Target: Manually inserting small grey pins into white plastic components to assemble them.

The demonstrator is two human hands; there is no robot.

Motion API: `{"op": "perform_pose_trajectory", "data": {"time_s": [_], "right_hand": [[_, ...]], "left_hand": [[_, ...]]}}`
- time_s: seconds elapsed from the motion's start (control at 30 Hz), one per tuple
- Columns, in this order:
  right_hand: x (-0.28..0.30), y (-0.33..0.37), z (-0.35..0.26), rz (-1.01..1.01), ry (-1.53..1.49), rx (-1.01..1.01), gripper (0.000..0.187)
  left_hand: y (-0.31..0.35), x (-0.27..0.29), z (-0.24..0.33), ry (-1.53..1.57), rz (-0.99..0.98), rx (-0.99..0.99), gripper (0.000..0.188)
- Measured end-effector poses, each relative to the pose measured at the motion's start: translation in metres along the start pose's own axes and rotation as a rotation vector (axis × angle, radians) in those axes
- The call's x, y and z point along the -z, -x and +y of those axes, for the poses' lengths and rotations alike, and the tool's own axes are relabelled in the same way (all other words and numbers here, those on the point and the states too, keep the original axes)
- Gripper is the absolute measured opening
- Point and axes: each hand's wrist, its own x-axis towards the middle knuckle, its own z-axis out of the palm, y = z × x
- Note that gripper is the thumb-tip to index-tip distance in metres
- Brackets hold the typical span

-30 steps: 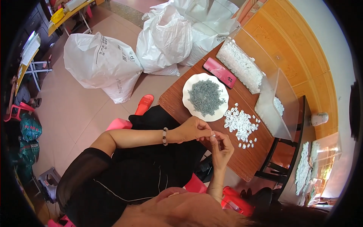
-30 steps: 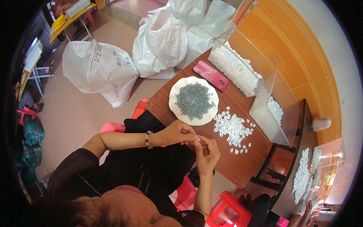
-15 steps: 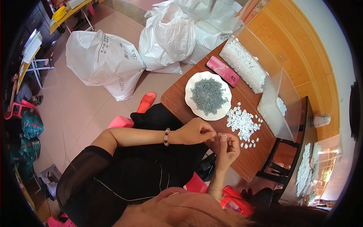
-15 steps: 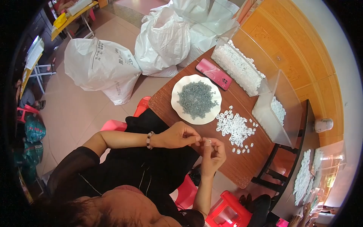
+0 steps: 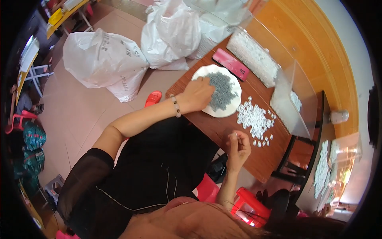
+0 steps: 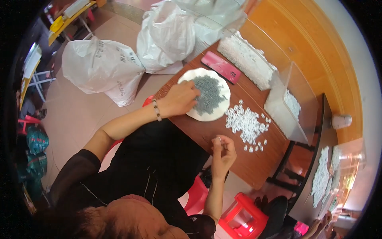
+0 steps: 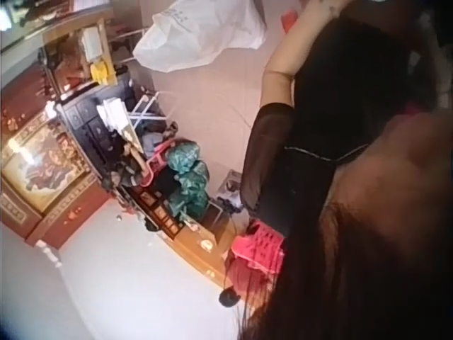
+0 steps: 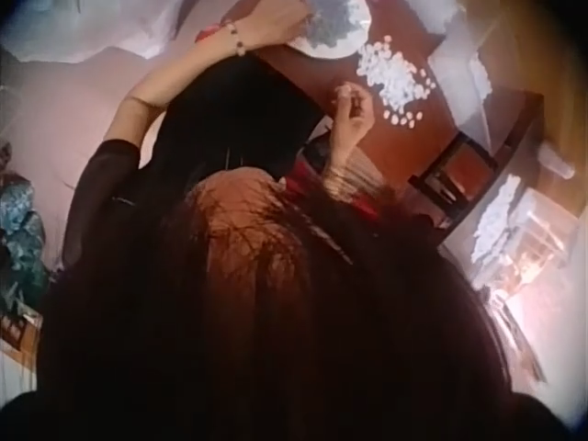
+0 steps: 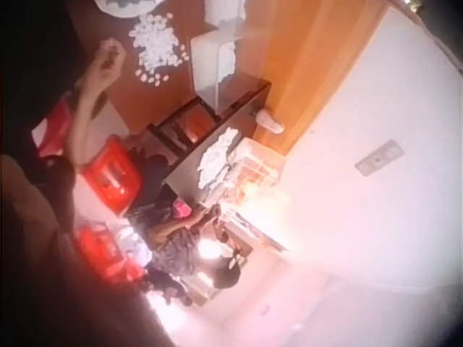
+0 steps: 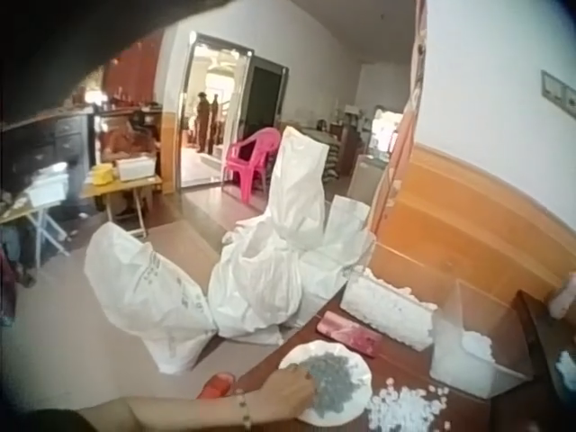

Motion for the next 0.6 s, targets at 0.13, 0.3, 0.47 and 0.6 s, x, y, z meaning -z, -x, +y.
{"op": "perform_pose_trajectory", "data": {"time_s": [0.13, 0.3, 0.47, 0.6], "right_hand": [[-0.004, -0.001, -0.001, -0.04, -0.002, -0.017, 0.012], [-0.002, -0.003, 0.002, -0.04, -0.052, -0.033, 0.01], [0.002, -0.003, 0.004, -0.073, -0.094, -0.044, 0.01], [0.001, -0.004, 0.005, -0.08, -0.099, -0.042, 0.01]], "left_hand": [[-0.01, 0.003, -0.008, -0.003, 0.029, -0.069, 0.008], [-0.013, 0.005, -0.007, 0.101, 0.036, -0.094, 0.008], [-0.016, 0.002, -0.002, 0.068, -0.022, -0.108, 0.009], [-0.015, 0.002, -0.004, 0.14, 0.001, -0.088, 0.009]]}}
